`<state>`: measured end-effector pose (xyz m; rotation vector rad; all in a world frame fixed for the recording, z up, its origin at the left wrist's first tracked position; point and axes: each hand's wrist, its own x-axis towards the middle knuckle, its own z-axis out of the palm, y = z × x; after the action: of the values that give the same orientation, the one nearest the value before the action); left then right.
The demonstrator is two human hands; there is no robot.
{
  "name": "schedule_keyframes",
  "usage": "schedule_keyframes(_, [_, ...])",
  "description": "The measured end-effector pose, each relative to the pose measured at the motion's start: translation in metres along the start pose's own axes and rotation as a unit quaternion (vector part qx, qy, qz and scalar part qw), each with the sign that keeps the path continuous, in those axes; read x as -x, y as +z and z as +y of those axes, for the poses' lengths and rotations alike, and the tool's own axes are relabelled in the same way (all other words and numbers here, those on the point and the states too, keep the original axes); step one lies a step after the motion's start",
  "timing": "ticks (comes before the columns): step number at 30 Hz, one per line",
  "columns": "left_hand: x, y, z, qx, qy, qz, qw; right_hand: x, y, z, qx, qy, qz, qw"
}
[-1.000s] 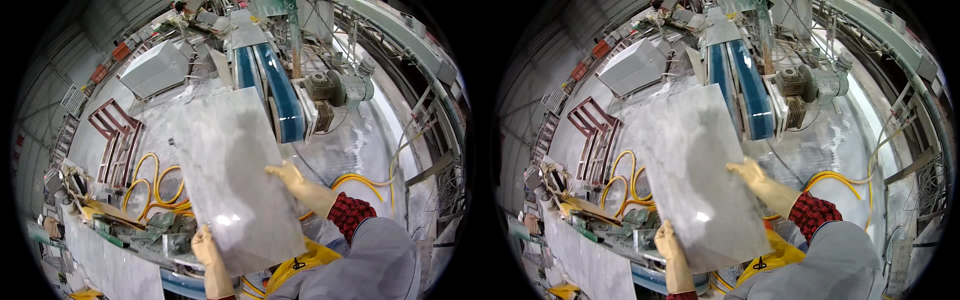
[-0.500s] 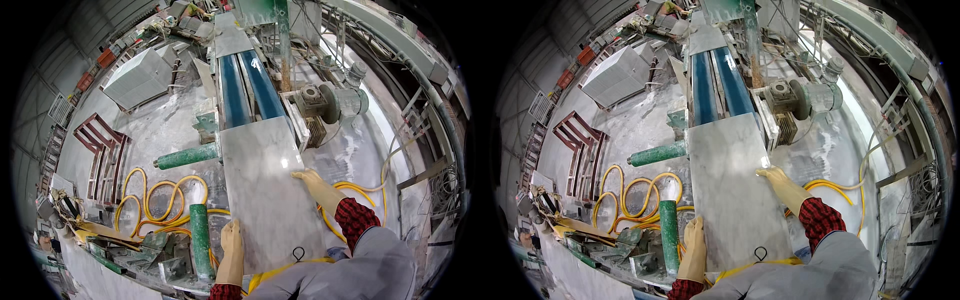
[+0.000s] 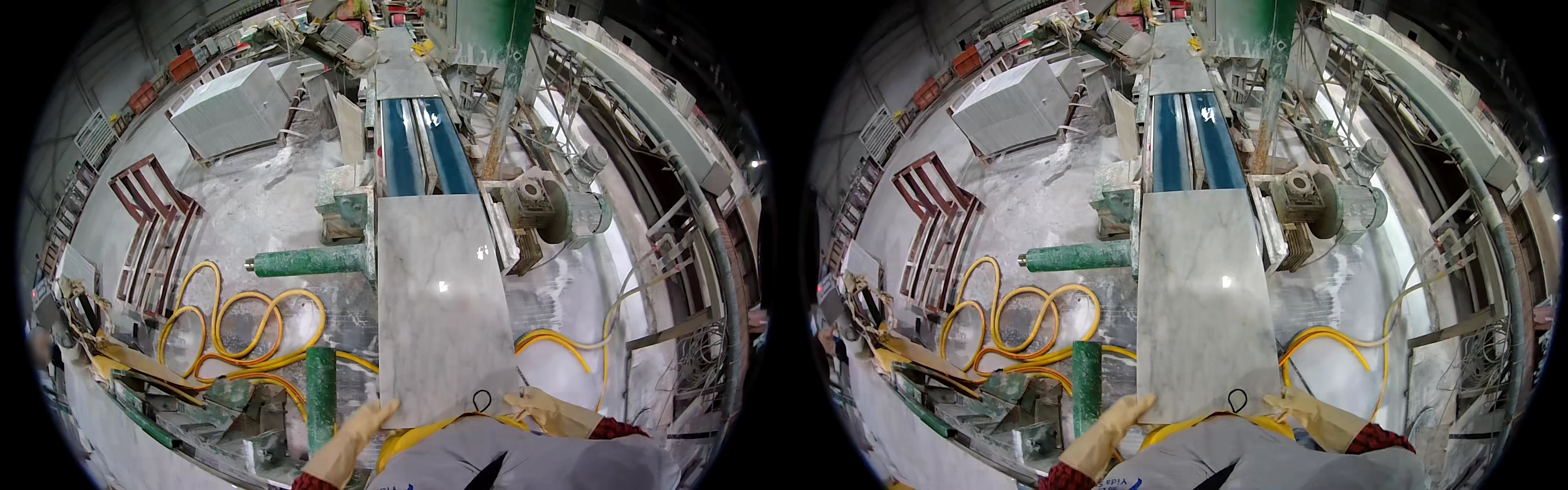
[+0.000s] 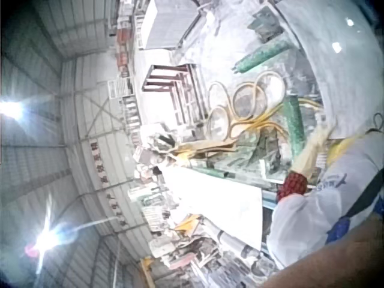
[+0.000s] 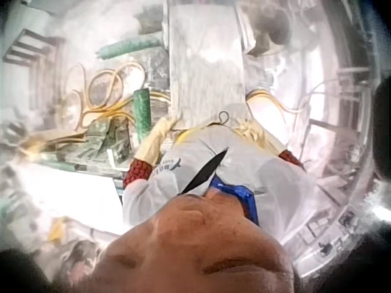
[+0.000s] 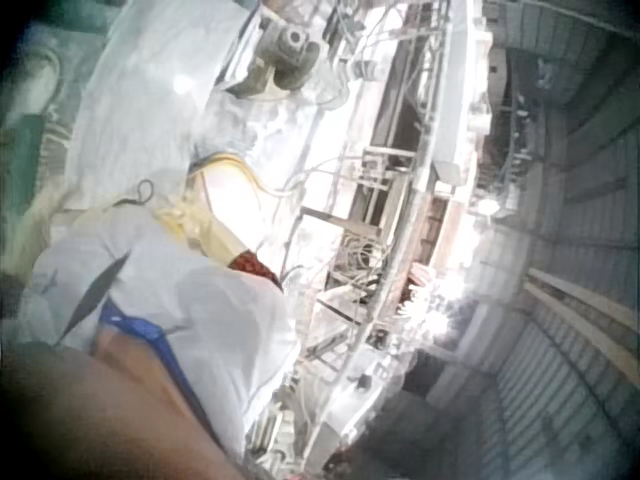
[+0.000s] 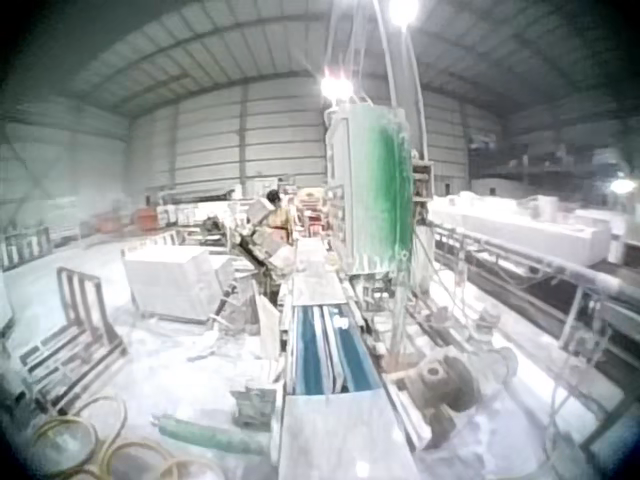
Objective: The person guides a large marble slab through a conveyor-based polishing machine. They wear gloves and use both hands to keep the slab aligned as it moves through the machinery. The person repeatedly handles the slab, feeding it into the machine and retrieving it after processing.
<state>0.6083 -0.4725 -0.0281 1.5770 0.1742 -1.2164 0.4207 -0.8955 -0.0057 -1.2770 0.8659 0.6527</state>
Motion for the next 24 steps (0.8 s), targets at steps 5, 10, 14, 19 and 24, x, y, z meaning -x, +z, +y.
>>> schedule_keyframes(5, [0.013,0.008,0.035,0.081,0.029,0.03,0.996,-0.013,0.021,-0.017,-0.037,-0.052,0.059,0.996])
schedule_keyframes(10, [-0.063,-0.003,0.104,0.109,0.076,0.057,0.989,-0.076,0.01,-0.101,-0.092,-0.133,0.074,0.984])
schedule_keyframes(14, [-0.154,-0.011,0.183,0.253,0.116,0.163,0.947,-0.177,-0.008,-0.16,-0.205,-0.248,0.183,0.929])
schedule_keyframes(19, [-0.193,-0.011,0.172,0.277,0.151,0.15,0.937,-0.182,-0.001,-0.211,-0.233,-0.143,0.204,0.94])
schedule_keyframes(24, [-0.174,0.013,0.212,0.195,0.106,0.071,0.973,-0.184,0.019,-0.238,-0.18,-0.112,0.101,0.972])
